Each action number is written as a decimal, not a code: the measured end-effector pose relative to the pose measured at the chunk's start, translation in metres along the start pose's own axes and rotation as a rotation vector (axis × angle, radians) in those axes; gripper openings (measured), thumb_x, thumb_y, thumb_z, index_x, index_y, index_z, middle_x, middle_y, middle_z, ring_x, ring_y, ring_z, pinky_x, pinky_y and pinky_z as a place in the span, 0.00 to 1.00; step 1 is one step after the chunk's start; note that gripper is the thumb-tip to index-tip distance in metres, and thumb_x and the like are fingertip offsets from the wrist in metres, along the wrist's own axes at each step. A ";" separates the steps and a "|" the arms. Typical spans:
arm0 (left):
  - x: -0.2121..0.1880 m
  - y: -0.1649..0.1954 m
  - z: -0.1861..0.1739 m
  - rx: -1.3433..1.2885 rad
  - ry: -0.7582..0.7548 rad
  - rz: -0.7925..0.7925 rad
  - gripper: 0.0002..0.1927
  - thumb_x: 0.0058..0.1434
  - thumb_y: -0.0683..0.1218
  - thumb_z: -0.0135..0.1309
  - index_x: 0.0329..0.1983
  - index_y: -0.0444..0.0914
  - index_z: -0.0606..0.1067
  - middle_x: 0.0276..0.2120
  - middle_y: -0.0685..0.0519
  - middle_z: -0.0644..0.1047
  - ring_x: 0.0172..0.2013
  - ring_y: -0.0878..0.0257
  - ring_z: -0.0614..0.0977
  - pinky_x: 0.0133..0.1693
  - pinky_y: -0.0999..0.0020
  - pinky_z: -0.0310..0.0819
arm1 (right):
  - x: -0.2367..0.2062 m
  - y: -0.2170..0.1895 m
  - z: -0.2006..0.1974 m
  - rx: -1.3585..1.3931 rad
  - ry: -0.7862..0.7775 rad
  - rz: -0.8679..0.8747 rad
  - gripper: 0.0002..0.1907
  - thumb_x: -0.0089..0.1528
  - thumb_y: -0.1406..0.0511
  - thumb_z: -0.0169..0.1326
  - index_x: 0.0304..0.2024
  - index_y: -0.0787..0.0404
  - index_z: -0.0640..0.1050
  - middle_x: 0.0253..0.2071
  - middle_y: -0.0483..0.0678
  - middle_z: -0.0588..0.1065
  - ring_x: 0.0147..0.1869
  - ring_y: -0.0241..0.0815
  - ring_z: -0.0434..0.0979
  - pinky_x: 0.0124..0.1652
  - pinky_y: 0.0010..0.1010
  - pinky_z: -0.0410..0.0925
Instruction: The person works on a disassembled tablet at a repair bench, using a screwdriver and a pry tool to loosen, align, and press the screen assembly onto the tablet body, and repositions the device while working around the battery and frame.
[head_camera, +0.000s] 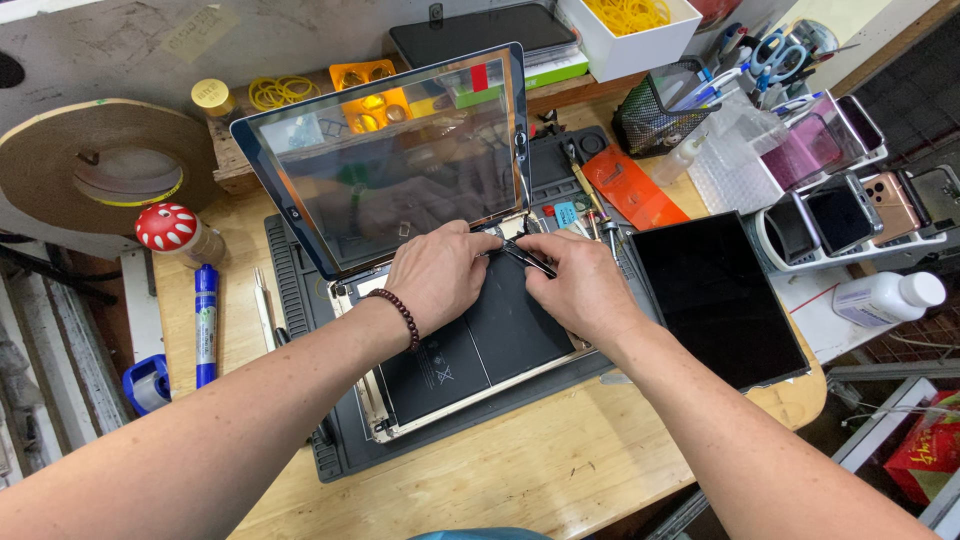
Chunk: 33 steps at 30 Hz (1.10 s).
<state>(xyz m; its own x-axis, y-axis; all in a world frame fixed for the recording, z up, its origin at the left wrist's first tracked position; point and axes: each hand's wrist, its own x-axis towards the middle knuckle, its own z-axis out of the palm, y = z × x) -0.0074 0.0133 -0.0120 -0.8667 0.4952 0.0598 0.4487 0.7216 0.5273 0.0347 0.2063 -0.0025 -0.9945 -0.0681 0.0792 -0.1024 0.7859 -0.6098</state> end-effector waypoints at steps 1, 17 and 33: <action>0.000 0.000 0.000 -0.004 0.002 -0.002 0.15 0.61 0.44 0.52 0.50 0.45 0.82 0.37 0.46 0.78 0.37 0.45 0.81 0.41 0.49 0.75 | 0.000 0.000 0.000 -0.001 0.003 -0.004 0.17 0.56 0.67 0.60 0.49 0.58 0.82 0.43 0.51 0.81 0.44 0.48 0.83 0.44 0.35 0.74; 0.000 -0.001 0.001 0.007 0.002 0.001 0.15 0.61 0.44 0.52 0.50 0.45 0.82 0.37 0.46 0.77 0.36 0.45 0.81 0.41 0.49 0.76 | 0.000 -0.001 0.000 -0.016 -0.004 0.028 0.18 0.56 0.66 0.59 0.49 0.57 0.82 0.44 0.50 0.81 0.43 0.48 0.83 0.44 0.35 0.74; 0.000 -0.003 0.000 -0.007 0.053 0.032 0.16 0.60 0.45 0.55 0.52 0.42 0.78 0.39 0.46 0.78 0.38 0.45 0.81 0.41 0.49 0.76 | -0.019 0.003 -0.009 0.071 0.167 0.078 0.17 0.57 0.67 0.60 0.49 0.59 0.82 0.40 0.49 0.80 0.34 0.40 0.79 0.37 0.29 0.72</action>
<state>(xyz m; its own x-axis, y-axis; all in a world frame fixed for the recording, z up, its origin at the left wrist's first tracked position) -0.0087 0.0112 -0.0130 -0.8623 0.4915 0.1218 0.4752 0.7022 0.5302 0.0538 0.2157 0.0013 -0.9829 0.0984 0.1557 -0.0326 0.7389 -0.6731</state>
